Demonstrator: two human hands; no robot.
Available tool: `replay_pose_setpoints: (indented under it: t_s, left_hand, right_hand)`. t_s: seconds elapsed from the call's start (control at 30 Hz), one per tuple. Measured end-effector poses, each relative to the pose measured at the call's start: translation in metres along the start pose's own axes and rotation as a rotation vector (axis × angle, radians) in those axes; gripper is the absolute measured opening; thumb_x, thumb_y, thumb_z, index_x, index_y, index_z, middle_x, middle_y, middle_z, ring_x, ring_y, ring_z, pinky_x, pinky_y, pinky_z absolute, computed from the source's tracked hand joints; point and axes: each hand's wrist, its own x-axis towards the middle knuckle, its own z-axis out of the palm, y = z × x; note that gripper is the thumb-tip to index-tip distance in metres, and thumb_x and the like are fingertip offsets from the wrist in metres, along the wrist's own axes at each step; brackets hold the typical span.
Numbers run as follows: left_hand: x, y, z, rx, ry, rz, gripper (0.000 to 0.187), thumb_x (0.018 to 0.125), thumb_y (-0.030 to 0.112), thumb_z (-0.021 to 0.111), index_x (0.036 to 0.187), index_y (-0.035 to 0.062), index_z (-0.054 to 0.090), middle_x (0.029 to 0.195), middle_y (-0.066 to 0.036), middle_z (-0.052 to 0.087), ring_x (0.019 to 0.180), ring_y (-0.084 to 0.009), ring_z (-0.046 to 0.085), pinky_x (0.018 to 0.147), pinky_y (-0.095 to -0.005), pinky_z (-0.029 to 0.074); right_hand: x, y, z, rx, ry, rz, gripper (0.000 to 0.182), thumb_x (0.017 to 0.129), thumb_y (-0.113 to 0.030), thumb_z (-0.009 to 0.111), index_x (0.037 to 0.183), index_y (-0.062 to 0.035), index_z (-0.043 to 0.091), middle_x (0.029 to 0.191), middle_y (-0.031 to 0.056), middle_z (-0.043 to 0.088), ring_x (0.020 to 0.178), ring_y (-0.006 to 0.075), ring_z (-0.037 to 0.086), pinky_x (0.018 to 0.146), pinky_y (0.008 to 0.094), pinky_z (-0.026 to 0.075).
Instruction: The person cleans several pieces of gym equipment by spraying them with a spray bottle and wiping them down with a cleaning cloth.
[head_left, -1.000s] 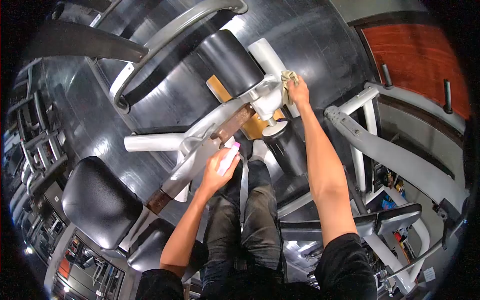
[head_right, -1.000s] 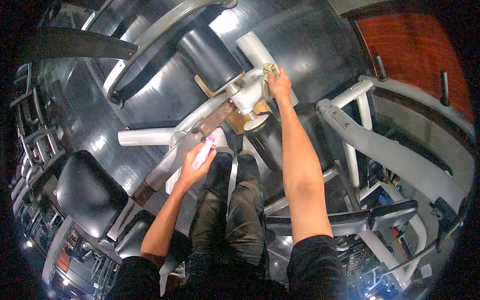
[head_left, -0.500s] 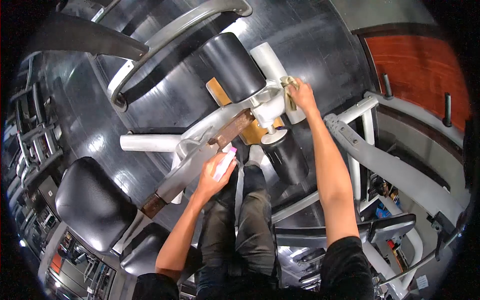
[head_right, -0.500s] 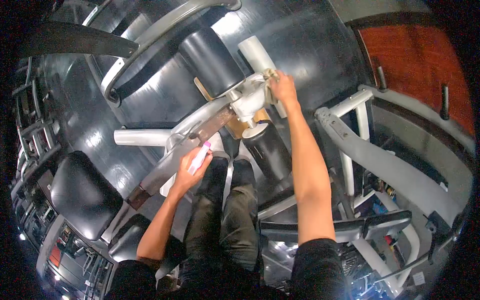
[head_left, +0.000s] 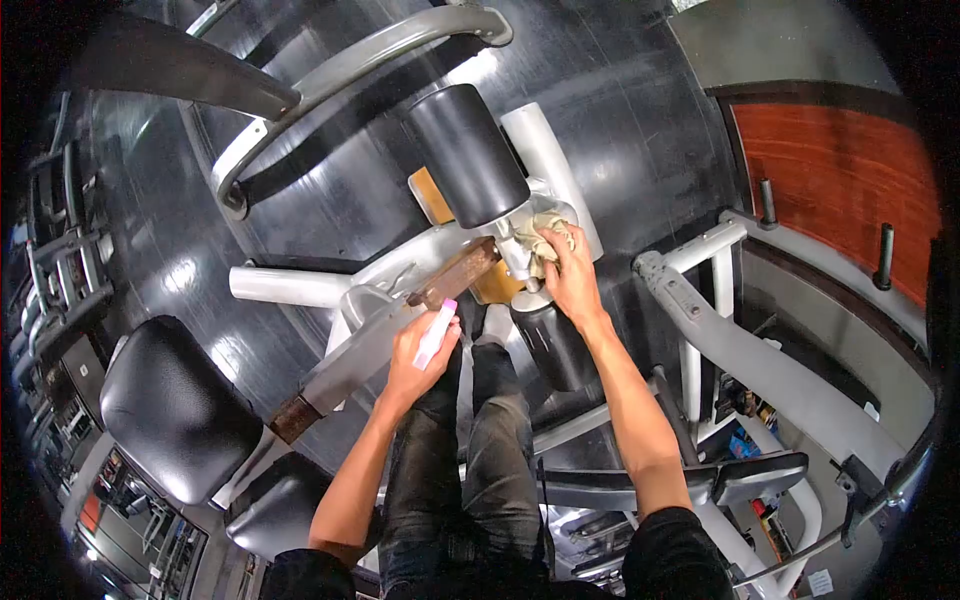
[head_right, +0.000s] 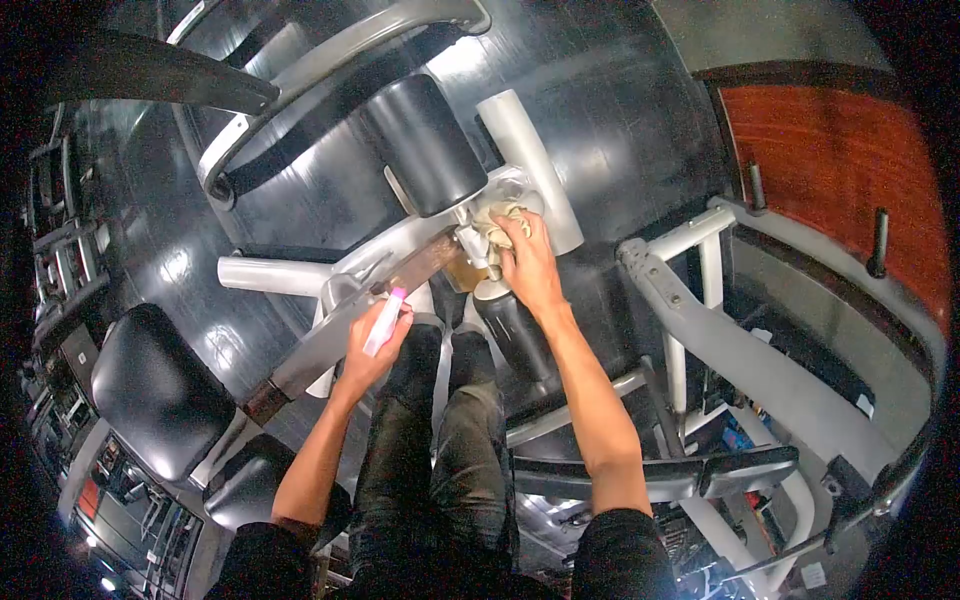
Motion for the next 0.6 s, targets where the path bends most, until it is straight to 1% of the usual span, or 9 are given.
replay_pose_setpoints:
  t_s: [0.03, 0.17, 0.2, 0.37, 0.43, 0.47, 0.5, 0.57, 0.6]
  left_hand:
    - [0.003, 0.002, 0.0, 0.004, 0.002, 0.002, 0.015, 0.086, 0.012, 0.067, 0.095, 0.0003, 0.065, 0.087, -0.014, 0.068, 0.076, -0.0279, 0.068, 0.069, -0.0356, 0.052]
    - [0.014, 0.012, -0.003, -0.097, 0.097, 0.03, 0.02, 0.084, 0.014, 0.07, 0.098, 0.0017, 0.063, 0.092, -0.013, 0.069, 0.081, -0.0267, 0.069, 0.071, -0.0354, 0.052]
    - [0.017, 0.014, -0.005, -0.129, 0.124, 0.043, 0.021, 0.084, 0.014, 0.07, 0.1, 0.0019, 0.062, 0.093, -0.013, 0.069, 0.082, -0.0266, 0.07, 0.071, -0.0353, 0.052]
    - [0.035, 0.019, -0.024, -0.005, 0.158, 0.133, 0.02, 0.085, 0.015, 0.069, 0.097, 0.0015, 0.061, 0.09, -0.014, 0.069, 0.078, -0.0261, 0.069, 0.07, -0.0353, 0.052]
    - [0.042, 0.021, -0.031, 0.031, 0.224, 0.081, 0.015, 0.085, 0.013, 0.068, 0.092, 0.0012, 0.062, 0.079, -0.012, 0.067, 0.069, -0.0242, 0.066, 0.064, -0.0341, 0.051]
    - [0.045, 0.022, -0.034, 0.001, 0.247, 0.041, 0.013, 0.085, 0.012, 0.067, 0.087, 0.001, 0.061, 0.068, -0.012, 0.062, 0.059, -0.022, 0.061, 0.058, -0.033, 0.048]
    - [0.048, 0.026, -0.038, -0.002, 0.254, 0.04, 0.013, 0.085, 0.012, 0.067, 0.087, 0.001, 0.061, 0.068, -0.012, 0.062, 0.059, -0.022, 0.061, 0.058, -0.033, 0.048]
    - [0.054, 0.036, -0.046, 0.103, 0.304, 0.112, 0.014, 0.088, 0.011, 0.064, 0.083, 0.0006, 0.057, 0.064, -0.007, 0.052, 0.058, -0.0116, 0.047, 0.055, -0.0289, 0.042]
    - [0.056, 0.038, -0.047, 0.084, 0.32, 0.12, 0.014, 0.088, 0.011, 0.065, 0.083, 0.0, 0.057, 0.062, -0.008, 0.049, 0.057, -0.0121, 0.044, 0.055, -0.0303, 0.041]
  right_hand:
    - [0.007, 0.005, 0.001, 0.003, 0.003, -0.002, 0.04, 0.081, 0.003, 0.06, 0.12, -0.0025, 0.055, 0.117, 0.0224, 0.051, 0.107, 0.0403, 0.052, 0.094, 0.0426, 0.043]
    - [0.054, 0.065, 0.021, 0.0, 0.209, 0.403, 0.032, 0.088, -0.012, 0.058, 0.119, -0.0055, 0.055, 0.115, 0.0249, 0.051, 0.105, 0.0423, 0.054, 0.092, 0.0453, 0.043]
    - [0.063, 0.069, 0.021, 0.006, 0.158, 0.495, 0.032, 0.091, -0.018, 0.056, 0.12, -0.0056, 0.053, 0.114, 0.0258, 0.052, 0.105, 0.0428, 0.054, 0.091, 0.0461, 0.043]
    - [0.046, 0.055, 0.023, -0.055, 0.144, 0.491, 0.038, 0.092, -0.019, 0.055, 0.125, -0.0036, 0.049, 0.116, 0.0276, 0.051, 0.106, 0.0439, 0.053, 0.093, 0.0466, 0.042]
    - [0.025, 0.05, 0.02, 0.058, 0.242, 0.456, 0.038, 0.094, -0.02, 0.053, 0.127, -0.0019, 0.047, 0.117, 0.0274, 0.051, 0.108, 0.0431, 0.052, 0.094, 0.0463, 0.041]
    - [0.018, 0.05, 0.022, 0.086, 0.272, 0.462, 0.037, 0.095, -0.02, 0.051, 0.126, -0.0007, 0.046, 0.116, 0.0268, 0.052, 0.109, 0.0426, 0.051, 0.094, 0.0455, 0.041]
    - [0.012, 0.049, 0.023, 0.085, 0.268, 0.456, 0.037, 0.095, -0.02, 0.051, 0.126, -0.0007, 0.046, 0.116, 0.0268, 0.052, 0.109, 0.0426, 0.051, 0.094, 0.0455, 0.041]
    - [0.004, 0.05, 0.025, 0.119, 0.306, 0.48, 0.037, 0.095, -0.02, 0.052, 0.126, -0.0009, 0.045, 0.117, 0.027, 0.053, 0.109, 0.043, 0.051, 0.094, 0.0448, 0.041]
    - [0.004, 0.052, 0.024, 0.123, 0.31, 0.473, 0.037, 0.095, -0.021, 0.053, 0.125, -0.0012, 0.046, 0.115, 0.0254, 0.055, 0.109, 0.0411, 0.052, 0.094, 0.0435, 0.041]
